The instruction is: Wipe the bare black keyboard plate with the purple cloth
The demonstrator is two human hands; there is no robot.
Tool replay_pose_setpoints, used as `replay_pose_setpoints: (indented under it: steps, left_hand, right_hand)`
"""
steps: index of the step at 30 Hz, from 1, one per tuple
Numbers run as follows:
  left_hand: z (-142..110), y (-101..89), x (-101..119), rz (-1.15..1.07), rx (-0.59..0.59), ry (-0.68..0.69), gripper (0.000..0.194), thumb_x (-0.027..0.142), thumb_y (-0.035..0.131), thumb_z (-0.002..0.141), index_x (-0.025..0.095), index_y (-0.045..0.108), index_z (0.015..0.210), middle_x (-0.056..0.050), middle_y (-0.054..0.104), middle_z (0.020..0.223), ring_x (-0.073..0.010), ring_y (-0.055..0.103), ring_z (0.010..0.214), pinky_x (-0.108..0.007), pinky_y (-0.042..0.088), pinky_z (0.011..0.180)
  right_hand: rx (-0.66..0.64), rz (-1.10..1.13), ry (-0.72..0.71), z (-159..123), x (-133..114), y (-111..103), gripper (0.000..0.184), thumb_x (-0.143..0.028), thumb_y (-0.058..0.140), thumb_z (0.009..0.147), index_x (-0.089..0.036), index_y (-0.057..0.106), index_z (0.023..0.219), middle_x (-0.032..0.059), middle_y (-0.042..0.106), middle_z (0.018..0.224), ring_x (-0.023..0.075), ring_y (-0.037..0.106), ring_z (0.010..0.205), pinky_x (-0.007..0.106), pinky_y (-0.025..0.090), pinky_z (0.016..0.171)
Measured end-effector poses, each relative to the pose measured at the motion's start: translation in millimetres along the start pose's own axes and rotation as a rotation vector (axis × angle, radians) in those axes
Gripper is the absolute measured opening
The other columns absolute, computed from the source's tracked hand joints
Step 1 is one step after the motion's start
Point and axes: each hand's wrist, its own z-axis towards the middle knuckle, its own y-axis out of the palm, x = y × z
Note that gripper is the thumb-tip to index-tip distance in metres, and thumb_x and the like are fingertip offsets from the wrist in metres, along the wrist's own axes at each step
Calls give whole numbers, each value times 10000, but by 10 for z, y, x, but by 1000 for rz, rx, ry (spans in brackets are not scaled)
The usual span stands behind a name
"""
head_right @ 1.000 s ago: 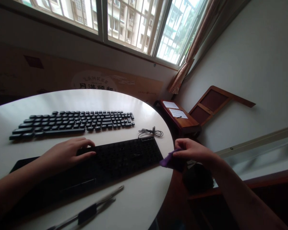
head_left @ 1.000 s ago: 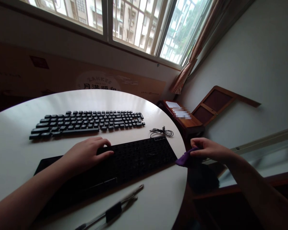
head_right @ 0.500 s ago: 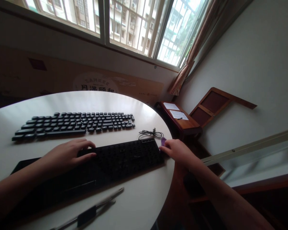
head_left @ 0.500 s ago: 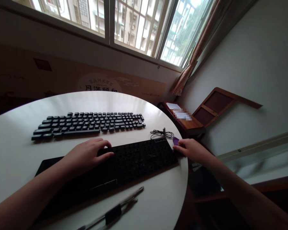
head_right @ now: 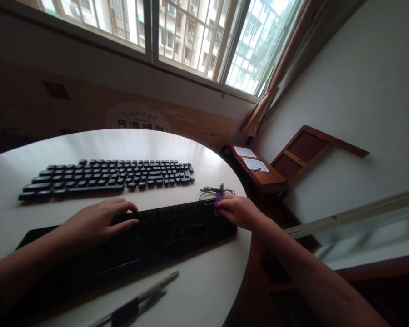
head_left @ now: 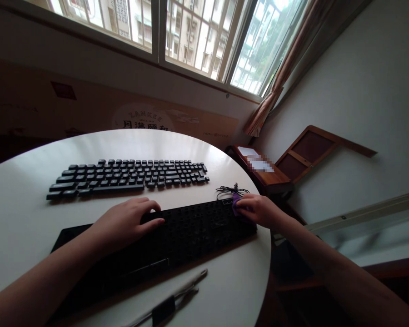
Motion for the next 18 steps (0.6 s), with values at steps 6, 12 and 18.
replay_pose_setpoints:
  steps: [6, 12, 18]
  left_hand:
    - [-14, -14, 15, 1, -21, -7, 507, 672, 455, 837, 258, 675, 1031, -70, 686, 1051, -284, 635, 950, -354, 478, 780]
    - [-17, -16, 41, -25, -9, -48, 495, 668, 490, 813, 260, 692, 1007, -71, 694, 1024, -279, 644, 908, -339, 479, 725]
    - [0, 10, 34, -45, -1, -49, 474, 658, 507, 811, 263, 700, 986, -70, 698, 1003, -277, 640, 910, -345, 479, 740]
  right_hand:
    - [-44, -278, -289, 70, 70, -164, 213, -349, 558, 929, -257, 682, 1077, 32, 641, 1024, 105, 582, 825, 203, 387, 679]
    - [-72, -301, -449, 92, 69, -163, 221, -234, 469, 970, -216, 685, 925, 27, 636, 970, 80, 551, 794, 198, 355, 693]
    - [-96, -352, -569, 98, -5, -232, 268, -128, 430, 953, -152, 608, 753, 13, 599, 857, 70, 430, 680, 237, 283, 633]
